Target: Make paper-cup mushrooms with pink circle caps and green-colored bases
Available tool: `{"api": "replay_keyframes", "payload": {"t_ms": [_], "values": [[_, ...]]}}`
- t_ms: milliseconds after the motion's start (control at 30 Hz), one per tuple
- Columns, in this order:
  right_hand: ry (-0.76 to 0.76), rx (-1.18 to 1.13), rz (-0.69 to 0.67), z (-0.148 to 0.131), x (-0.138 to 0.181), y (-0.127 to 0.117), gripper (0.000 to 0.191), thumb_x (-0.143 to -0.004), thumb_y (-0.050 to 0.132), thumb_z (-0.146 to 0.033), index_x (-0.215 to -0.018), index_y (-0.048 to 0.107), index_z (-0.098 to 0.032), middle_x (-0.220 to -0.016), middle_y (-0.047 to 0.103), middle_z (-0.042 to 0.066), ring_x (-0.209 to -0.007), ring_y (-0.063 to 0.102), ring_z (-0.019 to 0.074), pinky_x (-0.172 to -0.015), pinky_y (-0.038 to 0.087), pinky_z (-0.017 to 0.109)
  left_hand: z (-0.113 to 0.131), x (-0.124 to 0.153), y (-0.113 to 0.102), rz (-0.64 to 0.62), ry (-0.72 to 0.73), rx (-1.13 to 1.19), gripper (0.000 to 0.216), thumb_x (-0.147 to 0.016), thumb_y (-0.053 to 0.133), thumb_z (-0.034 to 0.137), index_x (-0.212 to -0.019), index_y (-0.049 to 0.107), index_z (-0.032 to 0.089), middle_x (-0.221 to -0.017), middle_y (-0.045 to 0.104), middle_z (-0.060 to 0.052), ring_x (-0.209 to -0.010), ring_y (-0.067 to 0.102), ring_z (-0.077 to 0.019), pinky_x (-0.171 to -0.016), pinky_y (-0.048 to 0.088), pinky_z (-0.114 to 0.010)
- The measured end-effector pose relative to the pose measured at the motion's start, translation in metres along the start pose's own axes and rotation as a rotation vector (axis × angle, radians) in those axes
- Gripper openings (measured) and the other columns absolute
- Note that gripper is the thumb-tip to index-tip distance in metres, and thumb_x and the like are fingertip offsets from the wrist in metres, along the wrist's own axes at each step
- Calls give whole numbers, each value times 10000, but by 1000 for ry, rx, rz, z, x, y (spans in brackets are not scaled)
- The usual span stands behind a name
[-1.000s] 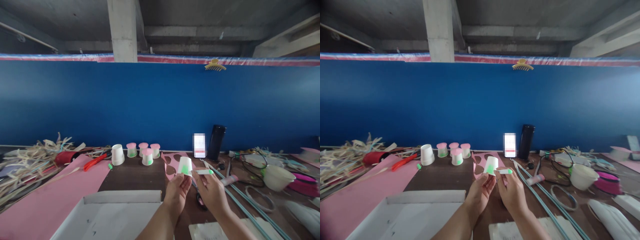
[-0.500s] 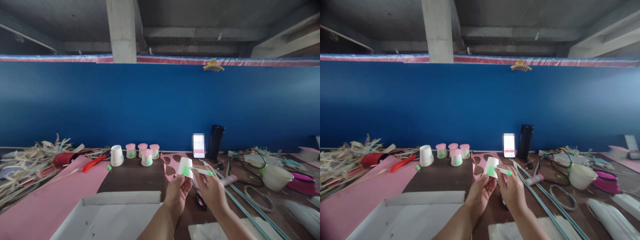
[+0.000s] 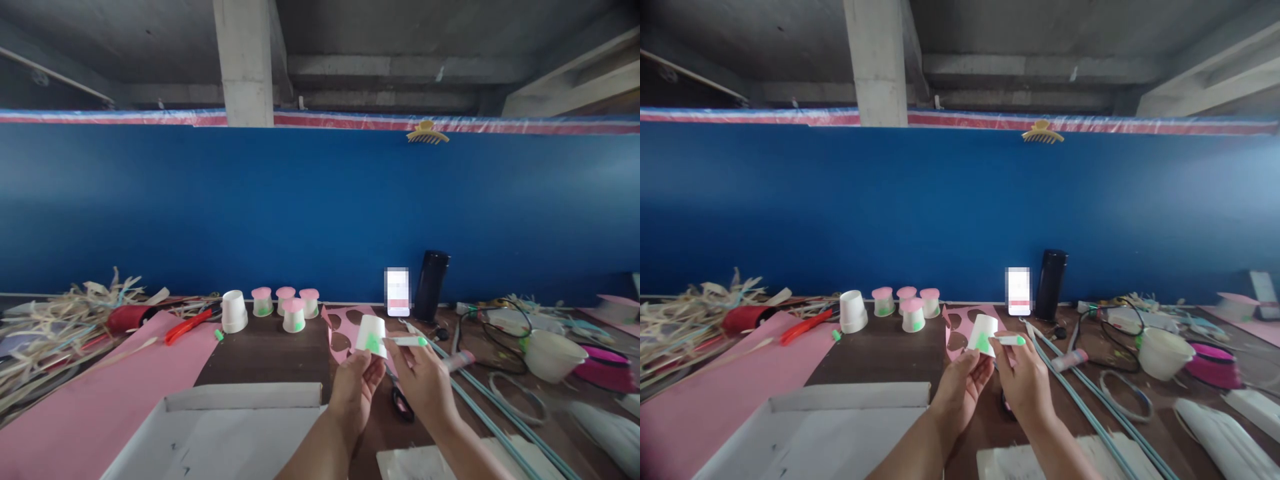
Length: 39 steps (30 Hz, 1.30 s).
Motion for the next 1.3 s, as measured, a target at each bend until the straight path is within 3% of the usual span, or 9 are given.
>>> {"api": "replay_keyframes", "payload": {"t_ms": [800,1300], "values": [[-37,-10,-3,1,-2,2,190,-878,498,-336,-922,631,-207,-949,647,73,-933,604,203,-845,471,343,0,1,1,2,6,-20,189,-682,733,212,-811,649,103,-872,671,-99,-819,641,-172,-841,494,-298],[-14,-6,-3,2,-2,3,198,-866,517,-368,-906,618,-202,-918,649,69,-881,610,197,-781,485,325,-1,2,2,-6,4,-19,146,-695,723,191,-801,659,114,-836,677,-76,-808,642,-165,-848,499,-310]]}}
Point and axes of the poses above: each hand's wrist, its own x-axis away from the middle knuckle, its own y-axis out of the palm, z = x × y, the point moved 7 cm from there along -x, towards the middle knuckle
